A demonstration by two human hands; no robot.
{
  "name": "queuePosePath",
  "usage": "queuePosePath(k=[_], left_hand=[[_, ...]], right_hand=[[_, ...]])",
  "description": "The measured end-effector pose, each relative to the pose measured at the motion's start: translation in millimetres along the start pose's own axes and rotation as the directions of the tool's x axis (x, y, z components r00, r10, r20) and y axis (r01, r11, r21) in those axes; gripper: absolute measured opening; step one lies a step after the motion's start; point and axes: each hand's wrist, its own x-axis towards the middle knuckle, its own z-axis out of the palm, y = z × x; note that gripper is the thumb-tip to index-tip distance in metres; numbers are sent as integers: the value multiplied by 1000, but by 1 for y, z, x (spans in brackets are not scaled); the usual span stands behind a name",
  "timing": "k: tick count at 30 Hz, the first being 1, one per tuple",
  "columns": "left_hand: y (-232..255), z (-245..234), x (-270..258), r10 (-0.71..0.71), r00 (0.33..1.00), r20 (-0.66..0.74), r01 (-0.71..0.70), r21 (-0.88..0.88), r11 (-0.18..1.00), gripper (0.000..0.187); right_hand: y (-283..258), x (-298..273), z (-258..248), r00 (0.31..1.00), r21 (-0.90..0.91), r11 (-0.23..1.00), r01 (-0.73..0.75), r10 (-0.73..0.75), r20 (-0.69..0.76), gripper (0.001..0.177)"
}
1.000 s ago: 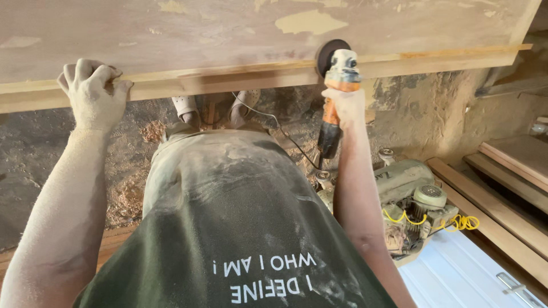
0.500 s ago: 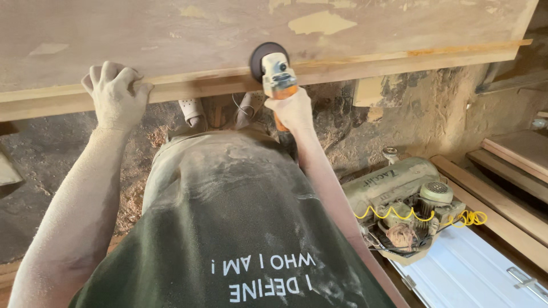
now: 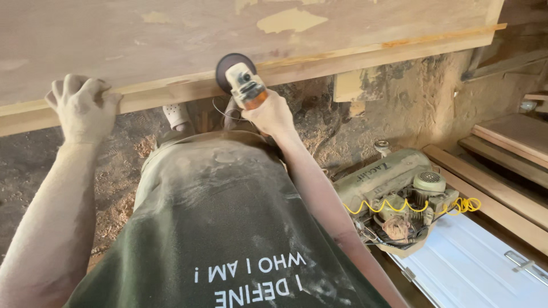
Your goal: The person uses a power sander to sand the surface and edges of a large wooden panel.
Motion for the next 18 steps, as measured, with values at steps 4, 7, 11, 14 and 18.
queuePosePath(k=[4, 7, 11, 14, 18], left_hand=[[-7, 6, -3, -22, 1000, 7, 22, 57, 998, 16], [-6, 10, -8, -23, 999, -25, 26, 107, 994, 15], [14, 4, -6, -74, 997, -36, 79, 171, 982, 16], [41, -8, -5, -205, 979, -17, 205, 64, 977, 18], [80, -15, 3, -474, 879, 53, 473, -218, 854, 27]], right_hand=[[61, 24, -37, 997, 70, 995, -70, 72, -23, 48], [122, 42, -76, 992, 305, 951, -54, 87, -94, 37], [195, 76, -136, 963, 467, 881, -71, 183, -200, 39], [246, 97, -185, 915, 541, 811, -225, 366, -168, 39], [293, 118, -235, 936, 711, 697, -91, 304, -178, 36]])
